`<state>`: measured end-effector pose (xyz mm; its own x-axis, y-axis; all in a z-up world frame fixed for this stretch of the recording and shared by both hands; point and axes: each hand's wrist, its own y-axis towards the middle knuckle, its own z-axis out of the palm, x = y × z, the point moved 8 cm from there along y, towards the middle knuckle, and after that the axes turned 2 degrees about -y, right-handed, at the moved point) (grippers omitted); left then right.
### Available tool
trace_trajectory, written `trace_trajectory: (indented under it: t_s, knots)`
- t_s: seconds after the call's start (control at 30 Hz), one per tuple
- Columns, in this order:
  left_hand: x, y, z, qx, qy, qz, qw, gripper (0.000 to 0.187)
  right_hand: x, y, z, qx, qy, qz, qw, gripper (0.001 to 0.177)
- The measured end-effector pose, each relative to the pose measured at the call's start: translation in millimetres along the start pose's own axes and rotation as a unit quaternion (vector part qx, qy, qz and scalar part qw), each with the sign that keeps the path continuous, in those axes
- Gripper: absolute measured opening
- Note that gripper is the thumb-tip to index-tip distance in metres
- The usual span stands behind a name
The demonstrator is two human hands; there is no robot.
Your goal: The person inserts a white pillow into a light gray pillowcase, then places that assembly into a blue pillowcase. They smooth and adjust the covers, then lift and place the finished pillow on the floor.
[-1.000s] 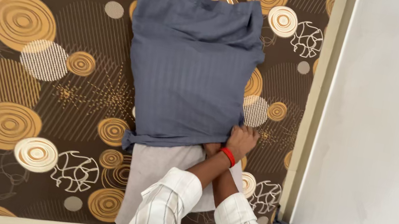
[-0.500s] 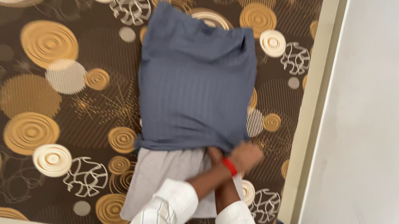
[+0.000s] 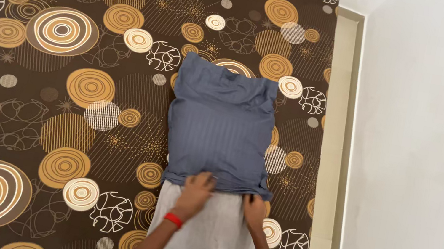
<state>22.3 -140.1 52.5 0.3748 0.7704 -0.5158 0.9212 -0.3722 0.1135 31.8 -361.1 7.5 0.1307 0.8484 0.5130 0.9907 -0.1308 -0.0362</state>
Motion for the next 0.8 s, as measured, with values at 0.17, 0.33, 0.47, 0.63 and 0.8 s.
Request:
trace_trajectory:
  t_s: [0.17, 0.33, 0.47, 0.63, 0.8]
  knots:
    - [60, -16, -9, 0.014, 0.160, -0.103, 0.982, 0.051, -26, 11, -21, -0.082, 0.087, 0.125, 0.985, 0.039]
    - [121, -41, -23, -0.223, 0.027, -0.256, 0.940, 0.046, -37, 39, -4, 0.032, 0.060, 0.168, 0.984, 0.065]
    - [155, -69, 21, -0.138, -0.295, -0.431, 0.841, 0.037, -47, 14, 19, 0.116, 0.251, 0.285, 0.918, 0.056]
    - [138, -70, -9, -0.168, -0.326, -0.384, 0.848, 0.041, -38, 20, -6, 0.166, 0.383, 0.310, 0.854, 0.052]
    - [144, -41, -55, -0.192, -0.433, -0.297, 0.829, 0.038, -23, 61, -79, 0.168, 0.448, 0.277, 0.833, 0.047]
